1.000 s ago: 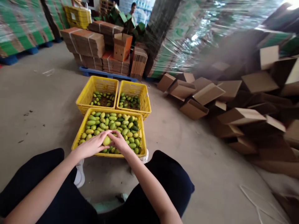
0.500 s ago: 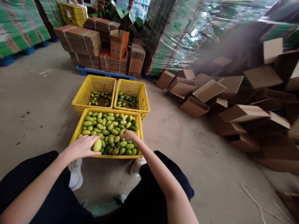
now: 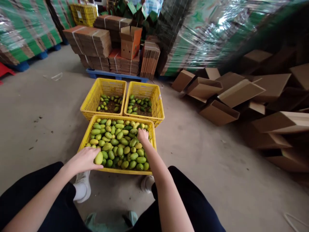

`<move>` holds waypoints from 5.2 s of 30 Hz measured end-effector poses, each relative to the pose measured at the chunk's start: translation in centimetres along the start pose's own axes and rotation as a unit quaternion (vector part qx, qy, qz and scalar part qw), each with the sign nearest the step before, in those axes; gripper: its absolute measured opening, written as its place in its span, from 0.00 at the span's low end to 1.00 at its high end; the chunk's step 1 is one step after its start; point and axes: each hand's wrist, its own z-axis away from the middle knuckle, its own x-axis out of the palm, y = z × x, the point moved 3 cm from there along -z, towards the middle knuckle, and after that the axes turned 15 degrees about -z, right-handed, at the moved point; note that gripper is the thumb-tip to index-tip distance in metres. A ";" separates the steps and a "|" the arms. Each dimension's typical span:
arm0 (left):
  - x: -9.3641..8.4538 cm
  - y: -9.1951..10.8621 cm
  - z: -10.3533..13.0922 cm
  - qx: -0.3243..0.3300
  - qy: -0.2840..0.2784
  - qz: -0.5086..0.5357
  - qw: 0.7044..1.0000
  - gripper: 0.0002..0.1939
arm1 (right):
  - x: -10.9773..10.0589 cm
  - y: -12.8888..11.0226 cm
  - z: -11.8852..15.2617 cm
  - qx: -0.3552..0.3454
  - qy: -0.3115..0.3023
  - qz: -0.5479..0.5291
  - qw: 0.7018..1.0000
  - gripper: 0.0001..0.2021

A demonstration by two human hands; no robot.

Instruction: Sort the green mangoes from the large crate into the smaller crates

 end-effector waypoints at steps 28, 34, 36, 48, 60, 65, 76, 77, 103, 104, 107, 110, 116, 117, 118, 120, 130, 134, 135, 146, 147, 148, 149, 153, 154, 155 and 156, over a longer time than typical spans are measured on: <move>-3.5 1.2 -1.3 -0.015 0.084 0.835 0.543 0.37 | -9.4 -4.6 14.3 -0.152 0.095 -0.708 0.683 0.22; -4.0 1.6 0.1 -0.004 0.106 0.873 0.476 0.25 | -7.7 -7.6 17.3 -0.143 0.022 -0.762 0.632 0.22; -4.2 1.4 0.4 0.004 0.160 0.842 0.515 0.16 | -7.6 -8.2 17.7 -0.153 0.013 -0.762 0.630 0.21; -3.4 1.8 -0.7 -0.027 0.296 0.644 0.705 0.19 | -7.9 -9.9 17.7 -0.239 0.097 -0.593 0.763 0.16; -5.1 1.2 1.5 -0.029 0.528 0.256 0.810 0.23 | -8.7 -11.7 18.3 -0.394 0.214 -0.382 0.808 0.14; -5.0 1.2 1.8 -0.025 0.514 0.298 0.804 0.23 | -8.6 -11.8 18.2 -0.385 0.193 -0.415 0.802 0.12; -3.5 1.4 -0.3 -0.015 0.163 0.715 0.680 0.29 | -6.0 -12.0 17.0 -0.018 -0.190 -0.732 0.654 0.20; -3.4 1.5 -0.4 -0.016 0.148 0.726 0.672 0.29 | -5.9 -12.0 16.9 -0.006 -0.198 -0.738 0.645 0.19; -4.8 0.5 1.3 0.017 0.368 0.647 0.668 0.25 | -8.2 -11.6 17.9 -0.287 0.099 -0.599 0.741 0.13; -4.6 0.5 1.1 0.017 0.335 0.696 0.635 0.25 | -8.0 -11.5 17.6 -0.252 0.061 -0.639 0.725 0.14; -4.4 0.5 0.6 0.008 0.238 0.810 0.537 0.20 | -7.4 -11.5 16.8 -0.151 -0.036 -0.742 0.652 0.15; -4.5 0.6 0.5 -0.007 0.175 0.863 0.473 0.13 | -7.1 -11.7 16.4 -0.086 -0.098 -0.801 0.585 0.17; -4.5 1.7 0.3 -0.010 0.113 0.888 0.446 0.13 | -6.9 -11.8 17.0 -0.039 -0.052 -0.810 0.583 0.20; -4.4 1.8 0.2 -0.015 0.111 0.889 0.443 0.13 | -6.8 -11.8 17.0 -0.040 -0.042 -0.809 0.585 0.21; -4.3 1.8 0.1 -0.020 0.115 0.890 0.440 0.14 | -6.7 -11.9 17.0 -0.040 -0.044 -0.807 0.588 0.21; -4.2 1.9 -0.2 -0.027 0.121 0.892 0.435 0.16 | -6.4 -12.1 16.7 -0.036 -0.073 -0.804 0.588 0.20; -4.2 2.2 -0.3 -0.114 0.087 0.920 0.364 0.10 | -5.8 -12.2 16.3 -0.015 -0.113 -0.791 0.601 0.20; -4.5 1.8 0.2 -0.139 0.134 0.923 0.333 0.06 | -6.3 -12.3 16.7 -0.026 -0.100 -0.797 0.595 0.20; -4.6 1.8 0.4 -0.145 0.136 0.925 0.325 0.06 | -6.5 -12.3 16.8 -0.033 -0.093 -0.800 0.592 0.19; -4.3 2.2 -0.2 -0.104 0.079 0.906 0.402 0.11 | -6.8 -12.5 16.9 -0.079 -0.138 -0.751 0.641 0.15; -4.4 2.1 -0.2 -0.097 0.091 0.911 0.390 0.10 | -6.7 -12.6 16.9 -0.080 -0.148 -0.751 0.639 0.15; -4.5 1.9 -0.1 -0.092 0.105 0.917 0.374 0.08 | -6.5 -12.6 16.8 -0.078 -0.156 -0.753 0.635 0.16; -4.6 1.7 -0.1 -0.089 0.119 0.922 0.357 0.07 | -6.3 -12.6 16.7 -0.074 -0.160 -0.758 0.627 0.15; -4.5 0.7 -0.1 -0.092 0.142 0.932 0.320 0.08 | -5.8 -12.4 16.2 -0.038 -0.146 -0.791 0.592 0.12; -4.4 0.6 -0.2 -0.094 0.136 0.933 0.319 0.08 | -5.7 -12.4 16.1 -0.032 -0.139 -0.796 0.588 0.11; -4.3 0.6 -0.2 -0.096 0.128 0.934 0.319 0.08 | -5.7 -12.3 16.1 -0.029 -0.132 -0.799 0.587 0.11; -4.2 0.6 -0.2 -0.096 0.123 0.935 0.319 0.07 | -5.7 -12.3 16.1 -0.029 -0.124 -0.800 0.587 0.11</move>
